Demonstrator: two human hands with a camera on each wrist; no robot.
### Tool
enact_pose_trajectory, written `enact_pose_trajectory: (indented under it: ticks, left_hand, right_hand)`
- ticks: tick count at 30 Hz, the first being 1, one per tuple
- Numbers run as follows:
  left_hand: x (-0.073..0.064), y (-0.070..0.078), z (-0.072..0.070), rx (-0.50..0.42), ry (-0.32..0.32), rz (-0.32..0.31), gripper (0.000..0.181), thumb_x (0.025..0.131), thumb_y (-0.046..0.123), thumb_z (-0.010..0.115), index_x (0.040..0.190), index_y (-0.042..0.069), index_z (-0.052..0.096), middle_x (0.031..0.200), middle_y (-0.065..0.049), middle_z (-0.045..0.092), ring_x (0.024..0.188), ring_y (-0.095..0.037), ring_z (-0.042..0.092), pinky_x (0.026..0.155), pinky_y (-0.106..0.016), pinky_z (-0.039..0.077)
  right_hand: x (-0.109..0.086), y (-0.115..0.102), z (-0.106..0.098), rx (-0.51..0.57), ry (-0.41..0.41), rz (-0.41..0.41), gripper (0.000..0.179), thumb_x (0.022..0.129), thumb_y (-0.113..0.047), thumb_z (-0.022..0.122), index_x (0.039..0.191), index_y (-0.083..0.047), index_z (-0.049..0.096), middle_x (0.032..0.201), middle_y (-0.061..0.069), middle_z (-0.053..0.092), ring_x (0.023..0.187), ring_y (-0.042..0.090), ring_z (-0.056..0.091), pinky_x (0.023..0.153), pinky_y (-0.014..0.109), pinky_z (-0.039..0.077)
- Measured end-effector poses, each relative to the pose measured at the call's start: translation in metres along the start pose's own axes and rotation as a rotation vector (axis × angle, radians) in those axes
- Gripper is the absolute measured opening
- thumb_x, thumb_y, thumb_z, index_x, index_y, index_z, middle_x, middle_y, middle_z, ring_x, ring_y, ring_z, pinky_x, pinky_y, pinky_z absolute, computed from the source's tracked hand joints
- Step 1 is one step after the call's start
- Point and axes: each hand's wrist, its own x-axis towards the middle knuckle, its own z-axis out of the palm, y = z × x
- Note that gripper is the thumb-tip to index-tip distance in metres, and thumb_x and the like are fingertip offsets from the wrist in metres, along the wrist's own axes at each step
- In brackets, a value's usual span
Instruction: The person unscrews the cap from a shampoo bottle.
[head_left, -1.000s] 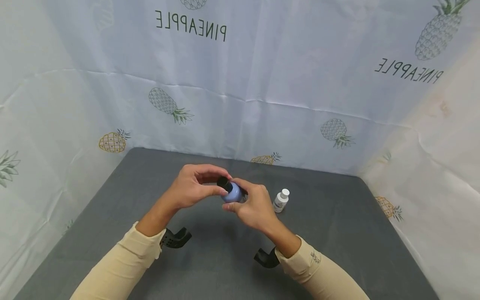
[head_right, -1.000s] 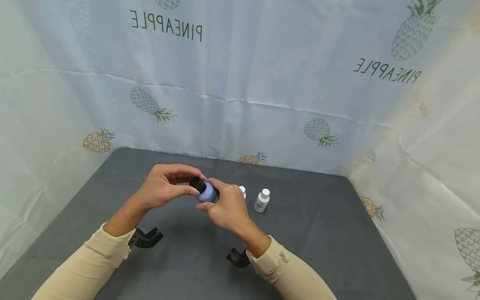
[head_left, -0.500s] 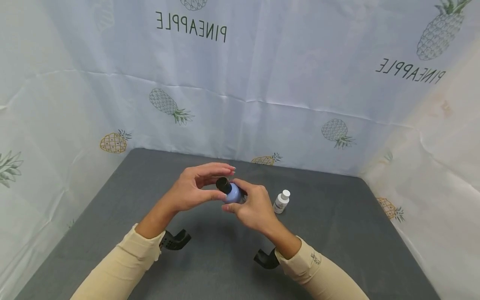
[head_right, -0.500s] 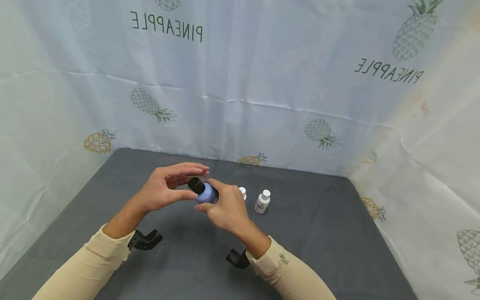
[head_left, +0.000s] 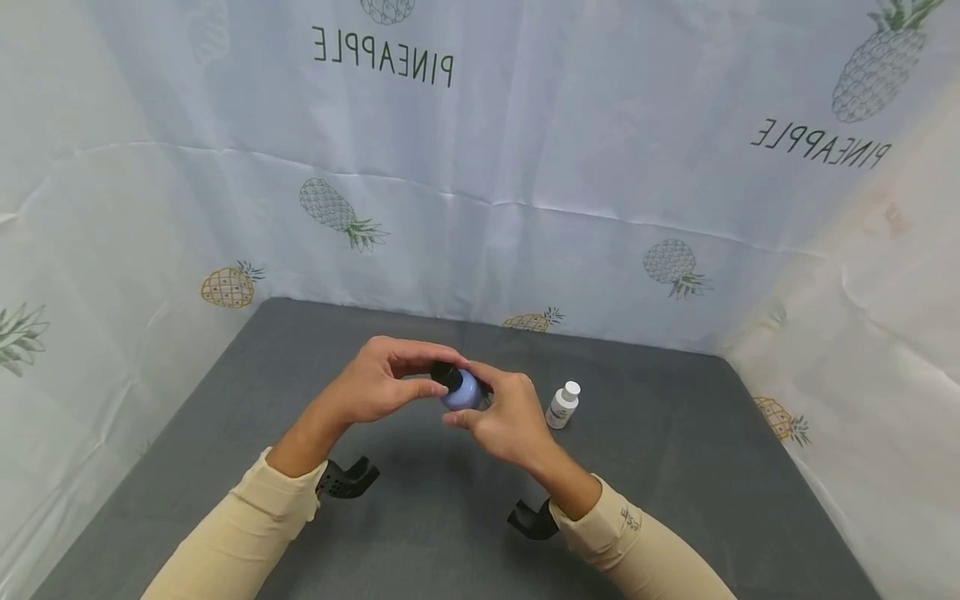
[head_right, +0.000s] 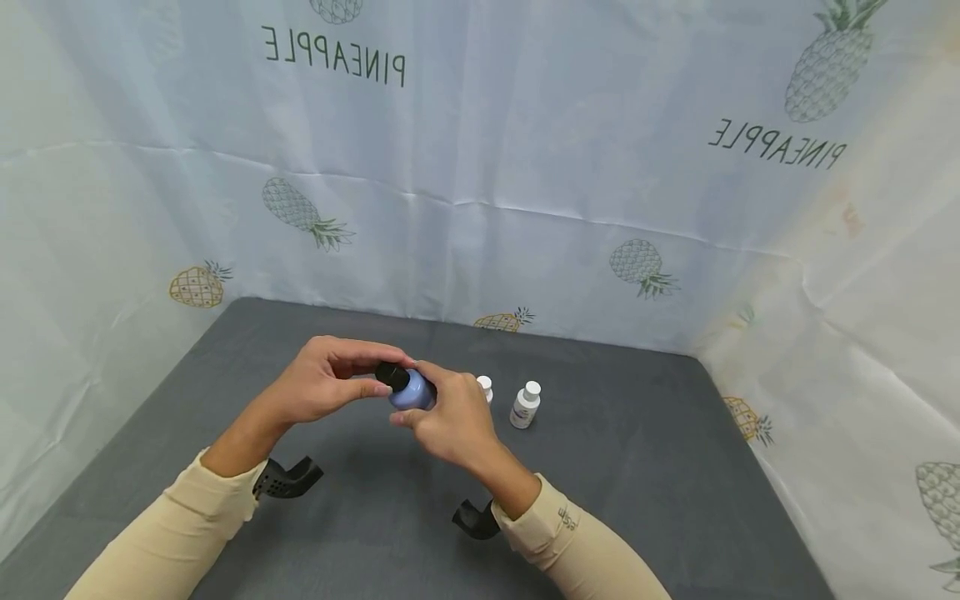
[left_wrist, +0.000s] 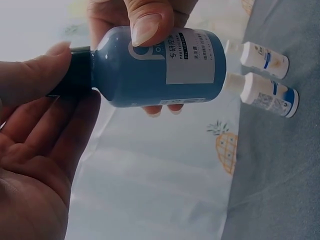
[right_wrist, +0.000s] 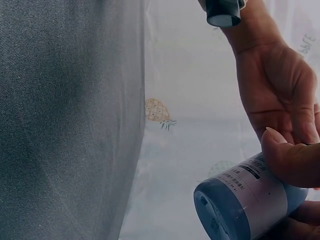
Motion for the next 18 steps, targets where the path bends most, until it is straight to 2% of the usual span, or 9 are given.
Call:
enact_pose_trajectory:
  ticks: [6, 13, 18]
  left_hand:
    - [-0.0008, -0.0015, -0.0008, 0.023, 0.032, -0.003, 0.035, 0.088, -0.003, 0.079, 0.123, -0.007, 0.072, 0.119, -0.026, 0.075, 0.105, -0.006, 0.075, 0.091, -0.029, 0.063]
    - [0.0016, -0.0006, 0.0007, 0.074, 0.093, -0.04, 0.034, 0.082, 0.004, 0.087, 0.114, 0.002, 0.075, 0.114, -0.017, 0.076, 0.101, -0.008, 0.075, 0.091, -0.026, 0.062]
    - [-0.0005, -0.0035, 0.0011, 0.082, 0.085, 0.006, 0.043, 0.079, 0.006, 0.09, 0.118, 0.003, 0.071, 0.113, -0.014, 0.071, 0.104, -0.011, 0.072, 0.095, -0.026, 0.061]
  right_hand:
    - [0.0001, 0.0, 0.0008, -0.005, -0.003, -0.003, 0.065, 0.076, -0.018, 0.094, 0.134, -0.003, 0.069, 0.121, 0.013, 0.078, 0.104, 0.022, 0.076, 0.083, 0.038, 0.063]
    - [0.0013, 0.0001, 0.0006, -0.004, -0.008, -0.009, 0.059, 0.075, -0.018, 0.094, 0.13, -0.009, 0.072, 0.114, 0.007, 0.08, 0.097, 0.017, 0.075, 0.078, 0.029, 0.059]
    - [0.0016, -0.0019, 0.003, 0.009, -0.019, -0.021, 0.061, 0.076, -0.016, 0.093, 0.132, -0.006, 0.071, 0.116, 0.01, 0.079, 0.097, 0.018, 0.076, 0.077, 0.027, 0.06]
